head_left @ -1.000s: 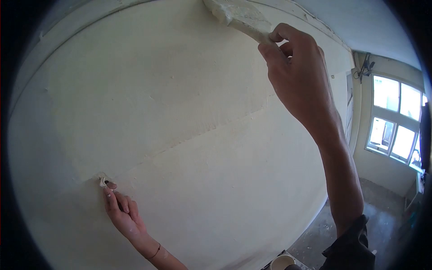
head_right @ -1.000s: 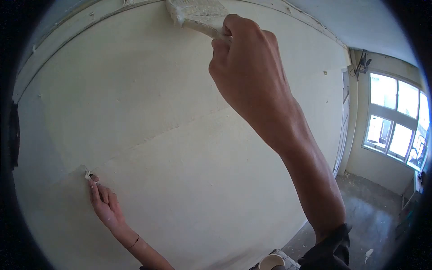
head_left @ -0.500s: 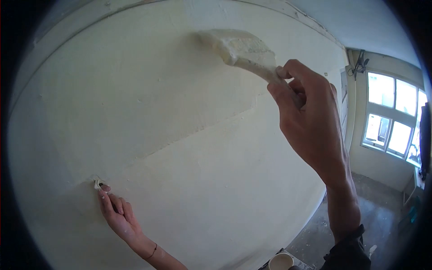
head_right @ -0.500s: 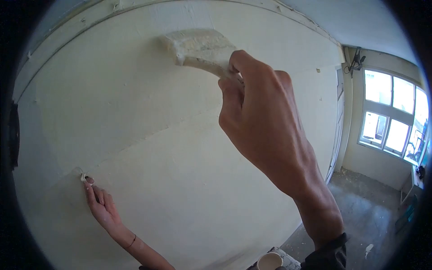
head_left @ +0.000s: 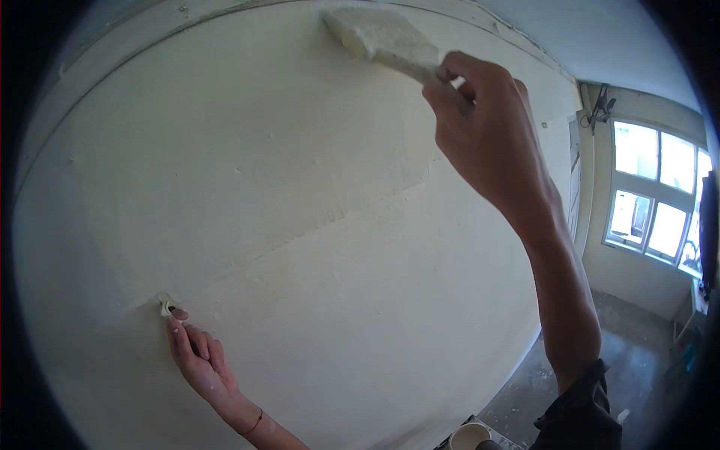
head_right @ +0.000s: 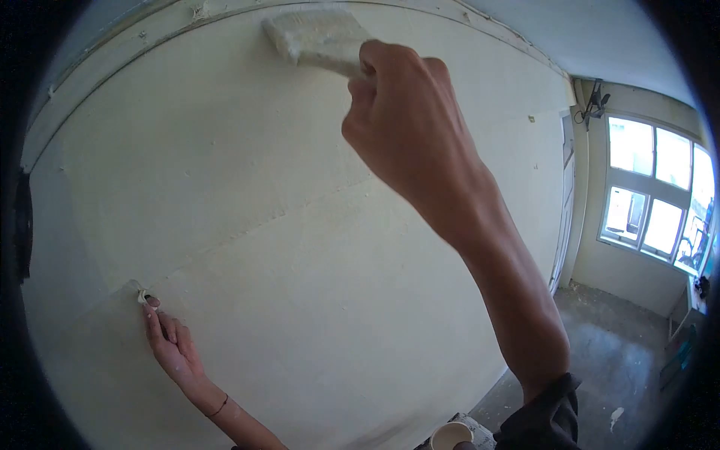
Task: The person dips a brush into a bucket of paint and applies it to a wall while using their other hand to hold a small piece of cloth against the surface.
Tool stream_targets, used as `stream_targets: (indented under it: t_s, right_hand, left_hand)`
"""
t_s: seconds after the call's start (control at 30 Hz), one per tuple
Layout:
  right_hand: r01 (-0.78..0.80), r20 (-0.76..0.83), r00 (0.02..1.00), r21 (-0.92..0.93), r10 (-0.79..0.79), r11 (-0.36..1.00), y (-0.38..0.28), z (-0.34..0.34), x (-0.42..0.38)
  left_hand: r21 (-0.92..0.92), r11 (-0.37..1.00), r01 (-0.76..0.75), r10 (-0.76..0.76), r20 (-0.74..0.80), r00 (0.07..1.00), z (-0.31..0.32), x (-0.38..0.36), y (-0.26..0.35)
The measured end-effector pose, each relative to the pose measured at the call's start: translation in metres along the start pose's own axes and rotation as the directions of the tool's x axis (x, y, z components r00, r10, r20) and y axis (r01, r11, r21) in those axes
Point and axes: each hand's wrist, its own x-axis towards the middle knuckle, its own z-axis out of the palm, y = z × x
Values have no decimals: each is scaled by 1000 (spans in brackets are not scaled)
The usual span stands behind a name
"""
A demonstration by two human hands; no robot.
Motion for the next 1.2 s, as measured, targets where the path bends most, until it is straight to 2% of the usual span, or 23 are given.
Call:
stream_targets:
  t_s: [0.07,0.1,0.17,0.3,0.37,0.4,0.47,0.6,0.7,0.77,0.8,0.97,1.07,1.2]
  right_hand:
    - [-95,47,994,20,94,995,-5,-6,-14]
    - [-94,46,995,20,93,995,-5,-7,-16]
    - [-51,-37,998,32,52,998,-6,-7,-18]
    - [-12,5,1000,21,12,1000,-7,-1,3]
    - [55,0,998,-19,-55,998,-4,5,5]
    - [56,1,998,-17,-56,998,-6,5,0]
    - [-54,10,998,82,54,995,-11,1,-14]
    - [-20,-82,996,58,25,998,-15,-2,-9]
    - [-32,-25,999,87,34,996,-15,5,0]
    - [15,53,998,7,-16,1000,-15,6,-10]
    - [41,14,999,60,-42,997,-15,0,-19]
    - [35,-57,998,48,-32,998,-12,-3,-9]
    - [43,21,999,-30,-42,999,-4,10,0]
    - [-3,141,990,9,1,1000,-8,-11,-61]
  left_hand:
    - [0,1000,-6,6,-21,1000,2,-1,0]
    - [-5,1000,-7,7,-14,1000,2,-2,0]
    - [-7,1000,-5,5,-4,1000,2,-2,0]
    - [0,1000,-4,4,-20,1000,2,-2,-1]
    - [5,1000,-6,6,-27,1000,2,-2,-1]
    - [4,1000,-6,6,-22,1000,2,-2,0]
    - [3,1000,-14,14,-20,1000,2,-2,0]
    - [0,1000,-12,12,-13,1000,1,0,0]
    - [12,1000,-7,7,-5,1000,2,-2,0]
    - [22,1000,-9,9,2,1000,2,-1,0]
    - [17,1000,-9,10,-6,1000,1,-1,-1]
    - [9,1000,-1,2,-8,1000,2,-1,0]
    - [0,1000,5,-5,-27,1000,4,-2,1]
    - [-16,1000,-2,2,-15,1000,6,-4,2]
